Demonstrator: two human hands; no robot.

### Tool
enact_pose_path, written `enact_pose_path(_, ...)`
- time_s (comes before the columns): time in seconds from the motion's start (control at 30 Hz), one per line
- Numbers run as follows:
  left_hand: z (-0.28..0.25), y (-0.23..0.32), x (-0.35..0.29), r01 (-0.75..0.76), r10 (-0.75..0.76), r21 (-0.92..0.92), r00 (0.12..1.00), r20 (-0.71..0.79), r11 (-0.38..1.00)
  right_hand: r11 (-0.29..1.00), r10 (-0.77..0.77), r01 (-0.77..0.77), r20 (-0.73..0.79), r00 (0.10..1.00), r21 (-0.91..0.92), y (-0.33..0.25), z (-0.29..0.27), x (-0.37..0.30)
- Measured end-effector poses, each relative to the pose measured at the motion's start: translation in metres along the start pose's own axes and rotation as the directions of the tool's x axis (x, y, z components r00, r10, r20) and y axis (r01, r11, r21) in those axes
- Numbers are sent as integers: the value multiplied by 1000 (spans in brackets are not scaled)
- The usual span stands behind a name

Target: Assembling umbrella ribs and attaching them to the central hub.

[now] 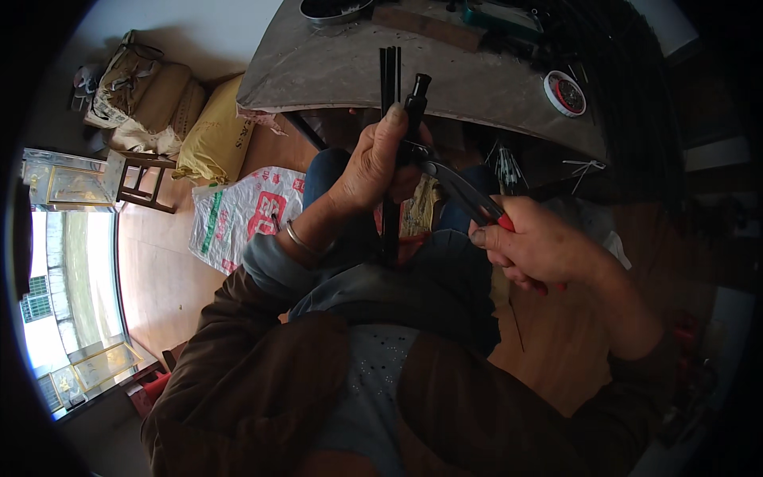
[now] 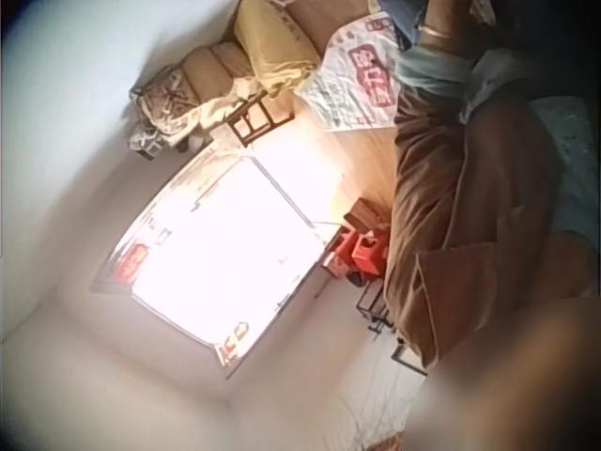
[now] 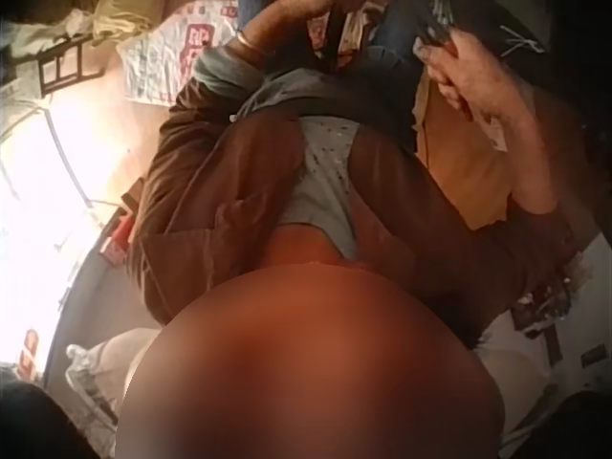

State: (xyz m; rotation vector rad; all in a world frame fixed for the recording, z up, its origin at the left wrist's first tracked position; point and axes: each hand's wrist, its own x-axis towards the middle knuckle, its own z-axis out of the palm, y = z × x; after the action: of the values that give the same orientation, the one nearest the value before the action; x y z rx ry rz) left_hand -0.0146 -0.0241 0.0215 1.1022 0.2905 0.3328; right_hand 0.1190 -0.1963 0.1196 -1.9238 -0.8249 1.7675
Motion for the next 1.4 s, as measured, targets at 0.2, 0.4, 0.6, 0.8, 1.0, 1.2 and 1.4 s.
enact_pose_path(0.2, -1, -2, 3, 7, -10, 71, 999, 51, 997, 1000, 0, 0, 12, 1000, 8, 3, -8, -3)
enact_pose_path(0.4, 6, -5, 3, -18, 18, 122, 1000, -5, 992, 998, 30, -31, -9, 1000, -58, -7, -7, -6)
enact_pose_path(0.6, 12, -11, 4, -137, 149, 200, 988, -45, 970, 985, 111, -115, -34, 993, -125, -23, -4, -14)
enact_pose_path(0.8, 13, -14, 5, -244, 298, 301, 943, -148, 922, 981, 136, -150, -114, 984, -123, -20, 15, -6)
enact_pose_path(1.0, -4, -15, 8, -191, 201, 66, 954, -221, 979, 721, -636, 251, -473, 610, -646, 39, 19, 29)
enact_pose_path(1.2, -12, -15, 7, -138, 138, 17, 974, -177, 990, 535, -812, 152, -456, 365, -831, 27, 9, 31)
enact_pose_path(1.4, -4, -18, 8, -196, 219, 115, 946, -241, 974, 510, -831, 65, -472, 293, -858, 22, 11, 39)
